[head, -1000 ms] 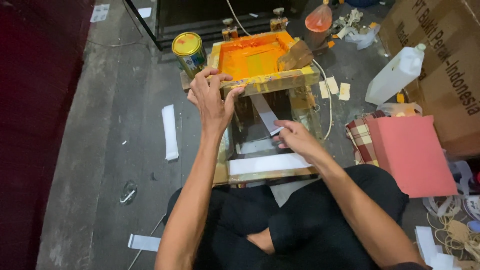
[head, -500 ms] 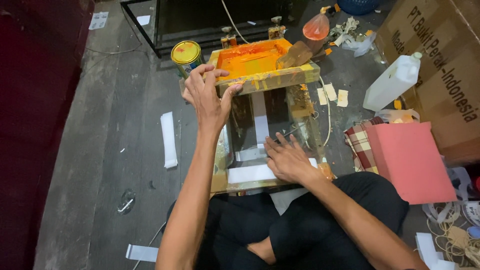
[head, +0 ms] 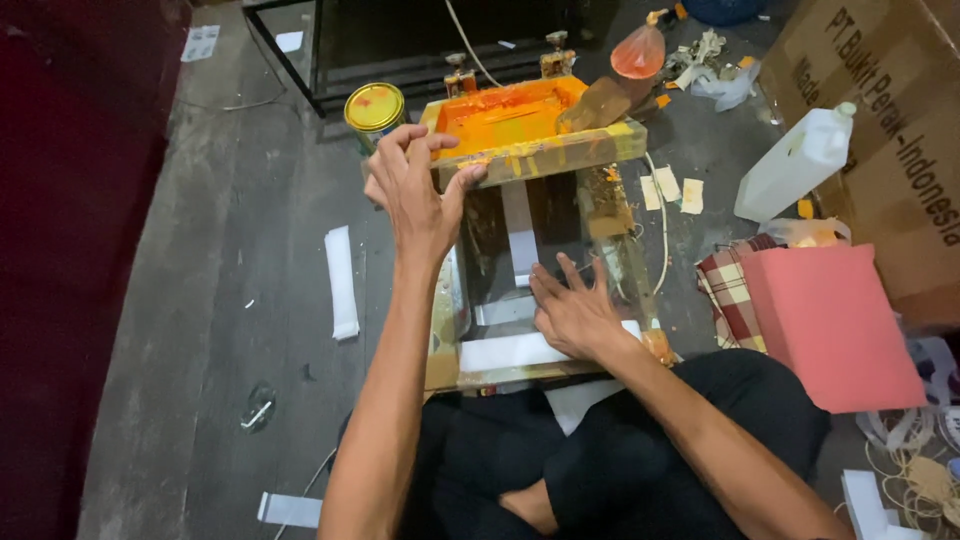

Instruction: Manual screen printing of orange ink onto white labels.

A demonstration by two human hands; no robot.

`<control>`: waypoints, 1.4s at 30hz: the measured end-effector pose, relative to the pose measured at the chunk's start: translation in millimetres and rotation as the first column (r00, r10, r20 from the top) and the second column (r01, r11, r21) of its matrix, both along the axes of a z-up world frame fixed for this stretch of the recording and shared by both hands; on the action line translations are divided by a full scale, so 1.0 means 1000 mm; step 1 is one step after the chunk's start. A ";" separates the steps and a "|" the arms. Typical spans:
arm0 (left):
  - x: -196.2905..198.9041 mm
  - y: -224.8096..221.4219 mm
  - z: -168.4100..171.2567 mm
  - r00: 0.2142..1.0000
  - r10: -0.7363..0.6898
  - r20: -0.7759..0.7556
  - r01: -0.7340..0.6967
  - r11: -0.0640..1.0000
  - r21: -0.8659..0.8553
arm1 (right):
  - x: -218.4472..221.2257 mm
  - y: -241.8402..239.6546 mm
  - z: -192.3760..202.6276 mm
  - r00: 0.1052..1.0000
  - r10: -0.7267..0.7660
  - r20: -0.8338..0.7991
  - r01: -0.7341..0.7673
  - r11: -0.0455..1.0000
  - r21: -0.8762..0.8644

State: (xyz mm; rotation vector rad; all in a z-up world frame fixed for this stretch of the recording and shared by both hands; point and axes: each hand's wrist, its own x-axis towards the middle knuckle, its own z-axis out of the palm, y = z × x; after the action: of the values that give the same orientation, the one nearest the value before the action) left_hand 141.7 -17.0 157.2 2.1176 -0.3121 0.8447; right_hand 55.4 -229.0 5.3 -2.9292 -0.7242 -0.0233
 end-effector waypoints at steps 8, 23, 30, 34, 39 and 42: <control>0.004 0.003 0.006 1.000 0.006 -0.012 -0.005 1.000 0.010 | 0.010 0.002 -0.009 0.999 -0.015 0.045 0.014 1.000 0.005; 0.005 0.004 0.008 1.000 -0.019 -0.021 0.019 1.000 0.007 | 0.019 -0.002 -0.031 0.997 -0.055 0.047 0.055 0.998 0.003; 0.005 0.003 0.009 0.999 -0.011 -0.036 0.011 1.000 -0.001 | 0.018 -0.002 -0.024 0.998 -0.038 0.054 0.037 0.999 0.021; 0.004 0.003 0.010 0.999 -0.016 -0.037 0.016 1.000 -0.009 | 0.018 -0.003 -0.026 0.997 -0.043 0.062 0.041 0.999 0.029; 0.005 0.004 0.006 0.999 -0.014 -0.034 0.014 1.000 0.008 | 0.018 -0.002 -0.024 0.995 -0.048 0.087 0.045 0.998 0.037; 0.005 0.004 0.006 0.999 -0.018 -0.031 0.018 1.000 0.003 | 0.015 0.001 -0.019 0.995 -0.051 0.091 0.049 0.998 0.028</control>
State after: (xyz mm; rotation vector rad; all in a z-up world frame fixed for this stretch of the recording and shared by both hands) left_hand 147.0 -13.3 163.1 2.1262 -0.3158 0.8009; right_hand 70.4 -227.8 -13.6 -2.9375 -0.6579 -0.1709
